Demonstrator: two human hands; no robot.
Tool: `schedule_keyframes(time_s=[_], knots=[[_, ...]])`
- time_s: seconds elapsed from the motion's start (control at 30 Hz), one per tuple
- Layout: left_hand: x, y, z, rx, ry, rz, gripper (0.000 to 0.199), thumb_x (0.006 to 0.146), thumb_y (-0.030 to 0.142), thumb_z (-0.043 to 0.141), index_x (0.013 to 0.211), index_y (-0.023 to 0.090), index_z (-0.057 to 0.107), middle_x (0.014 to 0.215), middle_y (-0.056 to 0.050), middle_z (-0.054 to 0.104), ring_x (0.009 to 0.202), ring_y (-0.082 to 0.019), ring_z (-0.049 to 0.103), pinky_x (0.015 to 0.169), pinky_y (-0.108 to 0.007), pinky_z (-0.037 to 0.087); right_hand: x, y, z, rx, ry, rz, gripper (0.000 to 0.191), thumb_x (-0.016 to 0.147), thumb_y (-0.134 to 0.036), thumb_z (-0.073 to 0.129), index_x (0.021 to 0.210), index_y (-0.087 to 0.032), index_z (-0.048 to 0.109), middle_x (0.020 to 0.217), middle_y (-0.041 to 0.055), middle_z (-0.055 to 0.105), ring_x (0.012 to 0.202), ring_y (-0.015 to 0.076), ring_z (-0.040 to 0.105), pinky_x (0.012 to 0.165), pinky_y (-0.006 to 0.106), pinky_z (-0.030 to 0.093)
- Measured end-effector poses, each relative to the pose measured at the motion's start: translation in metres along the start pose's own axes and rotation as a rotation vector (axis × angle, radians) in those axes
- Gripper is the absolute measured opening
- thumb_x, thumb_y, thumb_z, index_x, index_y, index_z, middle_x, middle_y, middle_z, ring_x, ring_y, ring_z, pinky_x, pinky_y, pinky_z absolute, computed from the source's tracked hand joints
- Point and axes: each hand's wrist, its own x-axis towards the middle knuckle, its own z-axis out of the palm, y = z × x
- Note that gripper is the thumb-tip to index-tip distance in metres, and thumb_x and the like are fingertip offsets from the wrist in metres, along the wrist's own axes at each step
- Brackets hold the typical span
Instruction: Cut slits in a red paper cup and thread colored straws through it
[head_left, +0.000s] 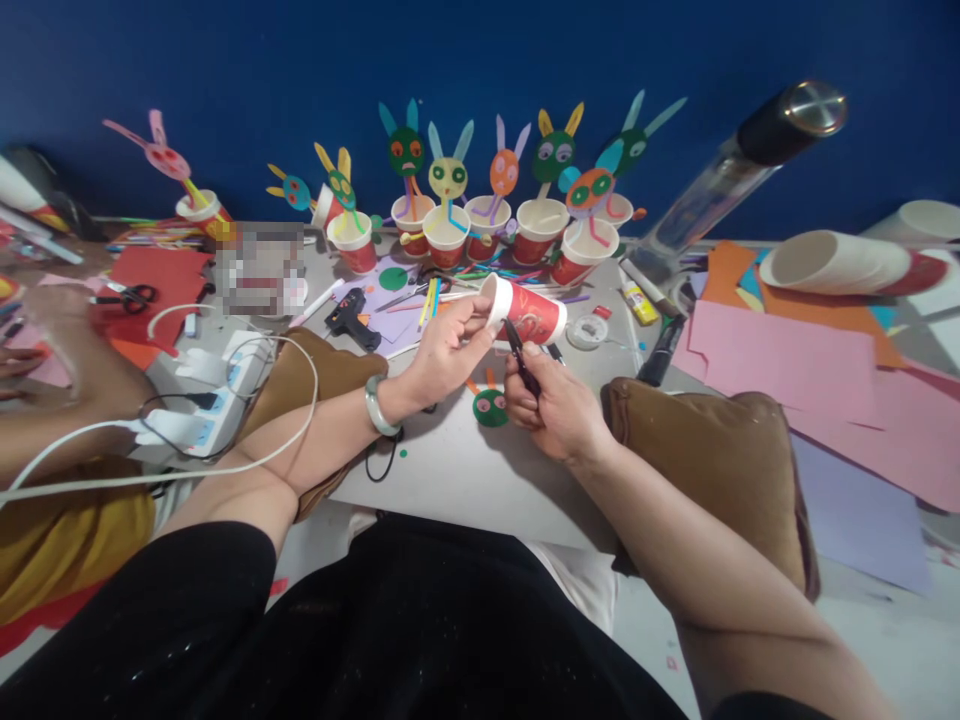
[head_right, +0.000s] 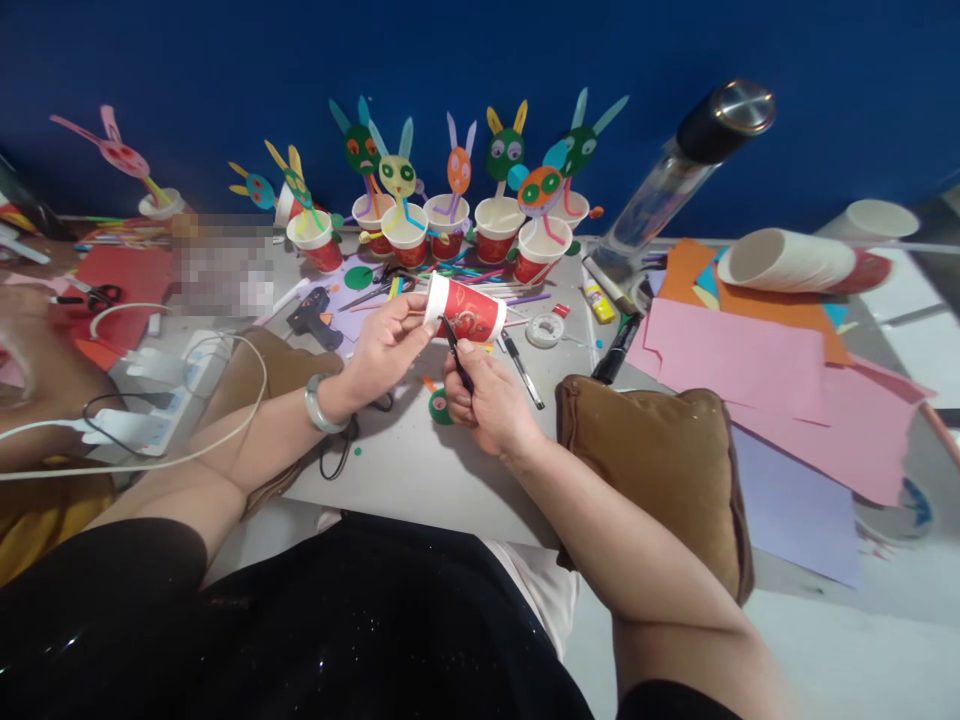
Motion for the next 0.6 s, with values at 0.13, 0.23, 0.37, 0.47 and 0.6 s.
schedule_keyframes(time_s=[0.13, 0.23, 0.37, 0.47, 0.6], knots=[[0.001, 0.0022, -0.0022, 0.014, -0.01, 0.001, 0.034, 0.099, 0.044, 0.064, 0.118, 0.016, 0.064, 0.112, -0.011, 0.08, 0.102, -0.02, 0.079, 0.09, -0.032, 0.062, 0.0016, -0.0009, -0.0016, -0.013, -0.009, -0.005, 0.053, 0.081, -0.069, 0.078, 0.081, -0.023, 0.052, 0.044, -0.0126, 0.035, 0.036, 0.0039, 0.019, 0.036, 0.018, 0.017], [0.0015, 0.0025, -0.0035, 0.028, -0.006, -0.006, 0.032, 0.099, 0.043, 0.065, 0.116, 0.016, 0.065, 0.111, -0.011, 0.08, 0.101, -0.019, 0.079, 0.09, -0.032, 0.062, 0.0022, -0.0018, -0.003, -0.013, -0.015, -0.004, 0.054, 0.078, -0.069, 0.08, 0.081, -0.022, 0.052, 0.045, -0.0126, 0.035, 0.037, 0.0035, 0.019, 0.036, 0.018, 0.016], [0.0023, 0.0023, -0.0042, 0.029, -0.011, 0.0, 0.035, 0.099, 0.045, 0.064, 0.117, 0.015, 0.064, 0.112, -0.012, 0.08, 0.101, -0.02, 0.078, 0.09, -0.033, 0.062, 0.0024, -0.0024, -0.0048, -0.02, -0.018, -0.001, 0.054, 0.077, -0.068, 0.081, 0.081, -0.022, 0.052, 0.045, -0.0128, 0.035, 0.037, 0.0029, 0.017, 0.036, 0.017, 0.015], [0.0034, 0.0027, -0.0047, 0.034, -0.021, 0.021, 0.034, 0.099, 0.043, 0.064, 0.117, 0.015, 0.065, 0.109, -0.012, 0.08, 0.1, -0.02, 0.079, 0.091, -0.034, 0.062, 0.0023, -0.003, -0.0059, -0.032, -0.02, -0.003, 0.054, 0.08, -0.068, 0.079, 0.082, -0.022, 0.051, 0.045, -0.013, 0.034, 0.037, 0.0031, 0.017, 0.037, 0.017, 0.015], [0.005, 0.0051, -0.0067, 0.078, -0.024, 0.022, 0.033, 0.098, 0.042, 0.065, 0.116, 0.015, 0.067, 0.112, -0.011, 0.08, 0.102, -0.02, 0.078, 0.09, -0.031, 0.062, 0.0023, -0.0051, -0.0069, -0.042, -0.01, 0.004, 0.054, 0.078, -0.068, 0.081, 0.081, -0.022, 0.052, 0.045, -0.0127, 0.034, 0.038, 0.0031, 0.017, 0.037, 0.017, 0.013]])
